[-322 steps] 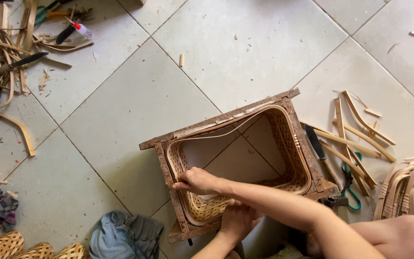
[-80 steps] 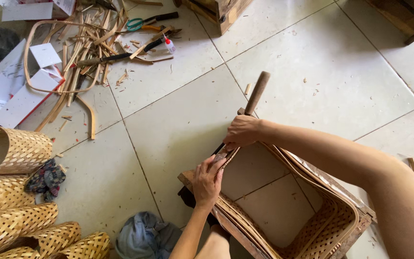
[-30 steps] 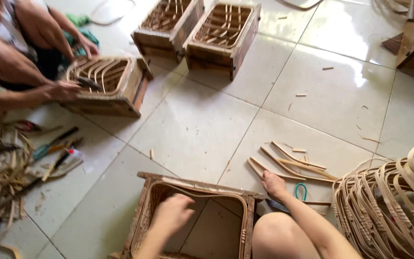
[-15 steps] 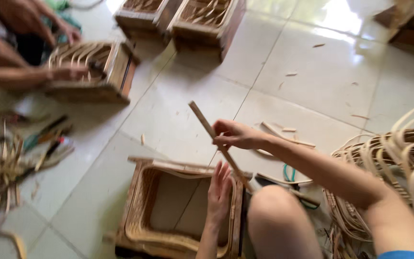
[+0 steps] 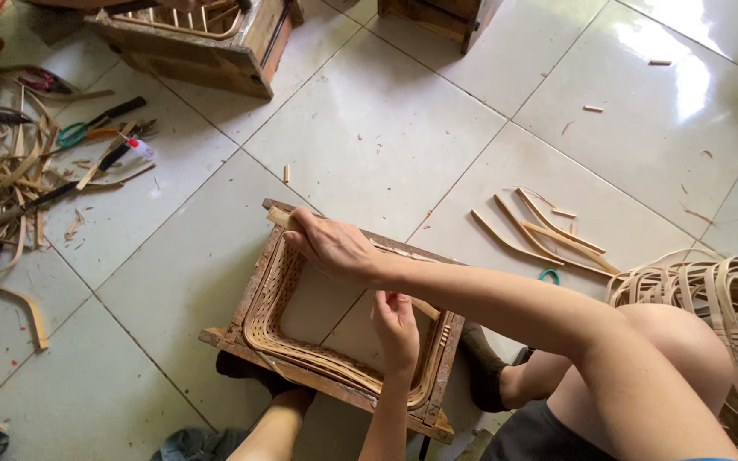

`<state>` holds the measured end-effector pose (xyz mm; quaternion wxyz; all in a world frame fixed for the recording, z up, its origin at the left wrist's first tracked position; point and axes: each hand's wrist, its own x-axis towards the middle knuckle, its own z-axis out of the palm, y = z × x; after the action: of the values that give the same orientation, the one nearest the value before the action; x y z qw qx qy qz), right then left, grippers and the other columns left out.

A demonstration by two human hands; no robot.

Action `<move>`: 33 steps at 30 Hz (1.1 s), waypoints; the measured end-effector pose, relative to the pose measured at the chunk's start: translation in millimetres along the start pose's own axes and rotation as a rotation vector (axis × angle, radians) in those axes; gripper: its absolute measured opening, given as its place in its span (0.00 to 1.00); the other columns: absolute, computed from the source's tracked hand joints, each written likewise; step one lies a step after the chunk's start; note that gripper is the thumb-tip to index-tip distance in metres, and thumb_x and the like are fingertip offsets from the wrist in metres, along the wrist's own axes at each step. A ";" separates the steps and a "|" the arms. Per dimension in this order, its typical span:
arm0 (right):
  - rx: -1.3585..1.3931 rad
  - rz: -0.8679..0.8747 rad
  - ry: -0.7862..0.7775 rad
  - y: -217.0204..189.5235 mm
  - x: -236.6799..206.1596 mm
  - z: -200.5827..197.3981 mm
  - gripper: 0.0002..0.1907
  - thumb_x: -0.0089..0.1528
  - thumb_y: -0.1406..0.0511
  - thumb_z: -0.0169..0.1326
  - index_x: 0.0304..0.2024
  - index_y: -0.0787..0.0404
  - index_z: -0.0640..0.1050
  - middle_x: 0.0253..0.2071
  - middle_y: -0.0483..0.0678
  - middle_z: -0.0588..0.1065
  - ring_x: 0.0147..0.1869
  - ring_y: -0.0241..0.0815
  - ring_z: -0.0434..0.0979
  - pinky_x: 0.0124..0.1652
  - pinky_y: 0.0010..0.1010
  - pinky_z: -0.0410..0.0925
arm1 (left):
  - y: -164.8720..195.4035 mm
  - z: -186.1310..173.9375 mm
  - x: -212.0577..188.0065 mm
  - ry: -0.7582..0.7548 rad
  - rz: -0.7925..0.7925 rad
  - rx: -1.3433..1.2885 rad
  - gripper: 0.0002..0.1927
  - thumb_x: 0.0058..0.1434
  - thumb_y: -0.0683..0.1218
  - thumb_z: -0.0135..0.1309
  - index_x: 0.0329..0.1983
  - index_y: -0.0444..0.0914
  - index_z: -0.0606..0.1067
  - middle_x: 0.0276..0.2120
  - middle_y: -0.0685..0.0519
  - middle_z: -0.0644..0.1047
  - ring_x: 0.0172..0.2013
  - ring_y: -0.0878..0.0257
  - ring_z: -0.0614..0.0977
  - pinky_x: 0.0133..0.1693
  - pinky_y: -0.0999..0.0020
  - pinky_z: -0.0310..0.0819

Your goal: The person sits on the floor and weaves a woven bamboo panel around a rectangular wooden basket form, fitting and pressing the bamboo strips along the rim. They then bend and insert thin bamboo ribs across the basket body, tucking the ends to secure the weave.

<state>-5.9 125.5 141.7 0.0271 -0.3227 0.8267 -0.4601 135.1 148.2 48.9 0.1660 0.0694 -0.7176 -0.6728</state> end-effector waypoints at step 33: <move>-0.594 0.183 -0.631 110.5 68.1 132.6 0.11 0.62 0.69 0.49 0.45 0.71 0.71 0.37 0.61 0.80 0.39 0.54 0.84 0.32 0.43 0.76 | -78.3 4.5 12.1 0.051 -0.272 0.132 0.11 0.67 0.38 0.47 0.49 0.24 0.70 0.37 0.34 0.80 0.38 0.40 0.83 0.39 0.48 0.76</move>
<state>-70.7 29.7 -3.4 0.2247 -0.3664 0.8996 -0.0771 112.6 141.9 -27.0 0.0867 0.1936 -0.7397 -0.6386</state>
